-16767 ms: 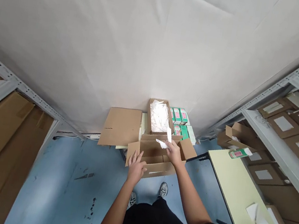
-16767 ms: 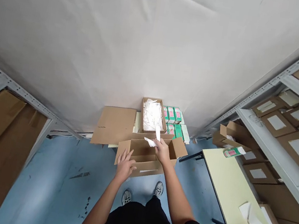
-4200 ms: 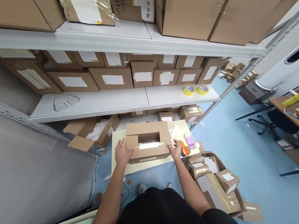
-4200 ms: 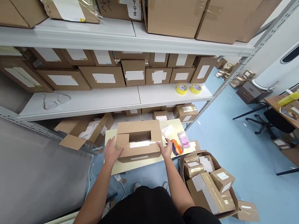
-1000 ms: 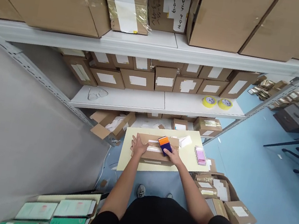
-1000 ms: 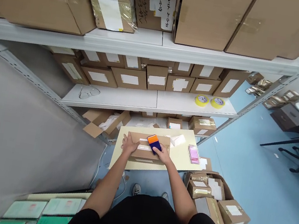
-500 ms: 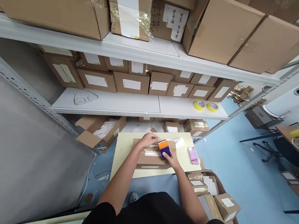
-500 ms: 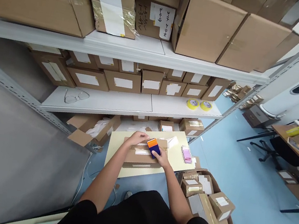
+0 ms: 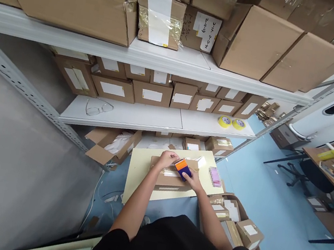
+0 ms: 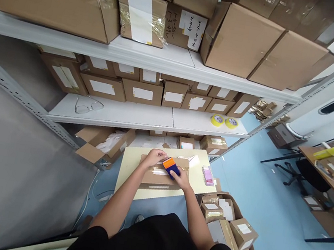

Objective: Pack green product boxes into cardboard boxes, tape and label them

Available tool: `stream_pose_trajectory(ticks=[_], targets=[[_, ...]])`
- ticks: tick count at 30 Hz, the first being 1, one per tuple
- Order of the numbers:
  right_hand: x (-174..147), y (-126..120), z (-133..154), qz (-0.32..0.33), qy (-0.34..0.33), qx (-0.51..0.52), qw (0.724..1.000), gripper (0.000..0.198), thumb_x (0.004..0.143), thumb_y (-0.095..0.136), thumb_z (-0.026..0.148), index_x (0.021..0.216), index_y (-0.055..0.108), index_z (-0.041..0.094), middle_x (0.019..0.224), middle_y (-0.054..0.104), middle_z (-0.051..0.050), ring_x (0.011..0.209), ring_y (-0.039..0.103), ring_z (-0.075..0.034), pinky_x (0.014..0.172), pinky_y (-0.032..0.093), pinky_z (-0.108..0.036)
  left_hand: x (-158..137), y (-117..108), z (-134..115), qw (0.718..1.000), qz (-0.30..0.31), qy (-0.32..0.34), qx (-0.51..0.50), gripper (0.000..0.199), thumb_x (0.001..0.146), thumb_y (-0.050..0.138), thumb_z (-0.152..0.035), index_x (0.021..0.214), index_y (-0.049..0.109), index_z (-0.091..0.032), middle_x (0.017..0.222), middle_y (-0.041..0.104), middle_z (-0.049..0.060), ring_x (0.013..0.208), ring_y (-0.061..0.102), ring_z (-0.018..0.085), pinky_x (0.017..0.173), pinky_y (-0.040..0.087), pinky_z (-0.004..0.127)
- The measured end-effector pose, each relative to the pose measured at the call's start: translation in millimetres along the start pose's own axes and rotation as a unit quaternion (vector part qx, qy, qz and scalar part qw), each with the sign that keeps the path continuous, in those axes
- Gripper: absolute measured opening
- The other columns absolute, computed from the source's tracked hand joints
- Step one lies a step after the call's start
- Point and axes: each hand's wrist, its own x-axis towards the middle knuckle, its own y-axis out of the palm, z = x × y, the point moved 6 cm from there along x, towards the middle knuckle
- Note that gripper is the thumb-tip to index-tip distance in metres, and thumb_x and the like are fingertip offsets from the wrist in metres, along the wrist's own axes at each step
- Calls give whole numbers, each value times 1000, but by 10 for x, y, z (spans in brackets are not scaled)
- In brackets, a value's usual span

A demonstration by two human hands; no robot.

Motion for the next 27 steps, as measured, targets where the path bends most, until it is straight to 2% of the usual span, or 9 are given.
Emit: stream_pose_trajectory(ticks=[5, 8, 10, 12, 15, 17, 19, 22, 27], targets=[[77, -101, 184, -37, -2, -44, 998, 49, 86, 64, 67, 69, 57, 22, 64, 57, 1, 64, 53, -17, 61, 42, -28, -205, -91, 43, 995, -99, 5, 23, 17, 82, 66, -28, 75, 78, -19, 81, 79, 6, 77, 72, 20, 74, 54, 30], [136, -192, 321, -16, -18, -70, 997, 49, 84, 67, 66, 66, 55, 22, 62, 55, 2, 62, 51, -16, 59, 39, -27, -374, -119, 62, 987, -159, 12, 23, 19, 83, 65, -30, 79, 79, -19, 83, 80, 6, 78, 72, 20, 73, 54, 29], [146, -310, 353, -4, -18, -87, 996, 49, 82, 69, 67, 68, 57, 22, 64, 57, 1, 63, 51, -17, 59, 38, -27, -478, -234, 61, 979, -202, 18, 17, 20, 83, 64, -32, 81, 80, -19, 82, 80, 6, 78, 72, 20, 73, 55, 29], [126, -486, 321, -1, -7, -110, 994, 49, 81, 68, 68, 68, 59, 22, 64, 58, 1, 62, 51, -17, 58, 36, -27, -587, -492, 72, 966, -259, 18, 2, 21, 82, 63, -31, 80, 80, -19, 81, 80, 5, 78, 72, 20, 73, 55, 28], [73, -763, 215, 0, 12, -165, 986, 54, 80, 67, 71, 63, 57, 21, 60, 55, 1, 59, 48, -16, 56, 31, -26, -782, -1035, 147, 938, -345, 15, -27, 20, 78, 65, -32, 79, 79, -18, 80, 79, 4, 76, 72, 20, 74, 56, 28], [63, -870, 156, 9, 18, -200, 980, 55, 80, 67, 72, 62, 57, 21, 58, 54, 2, 58, 48, -15, 55, 29, -26, -888, -1315, 264, 935, -351, -1, -46, 22, 74, 71, -36, 79, 80, -17, 77, 78, 5, 72, 71, 20, 71, 56, 29], [94, -886, 128, 21, 19, -231, 973, 55, 80, 66, 73, 64, 59, 21, 58, 54, 2, 58, 48, -15, 55, 28, -26, -987, -1485, 420, 930, -361, -22, -62, 24, 70, 75, -39, 78, 79, -16, 74, 77, 5, 69, 71, 20, 69, 56, 29], [197, -790, 126, 47, 10, -280, 959, 57, 80, 64, 76, 66, 64, 21, 58, 57, 1, 58, 49, -15, 55, 27, -27, -1098, -1545, 703, 916, -387, -65, -81, 27, 66, 76, -40, 78, 80, -16, 70, 75, 5, 67, 70, 19, 68, 56, 30], [342, -644, 133, 90, 1, -318, 944, 61, 81, 60, 80, 73, 72, 21, 65, 67, -2, 62, 56, -17, 58, 30, -28, -1159, -1442, 1146, 900, -403, -136, -94, 23, 66, 76, -37, 75, 78, -16, 65, 73, 4, 63, 67, 17, 70, 56, 30]])
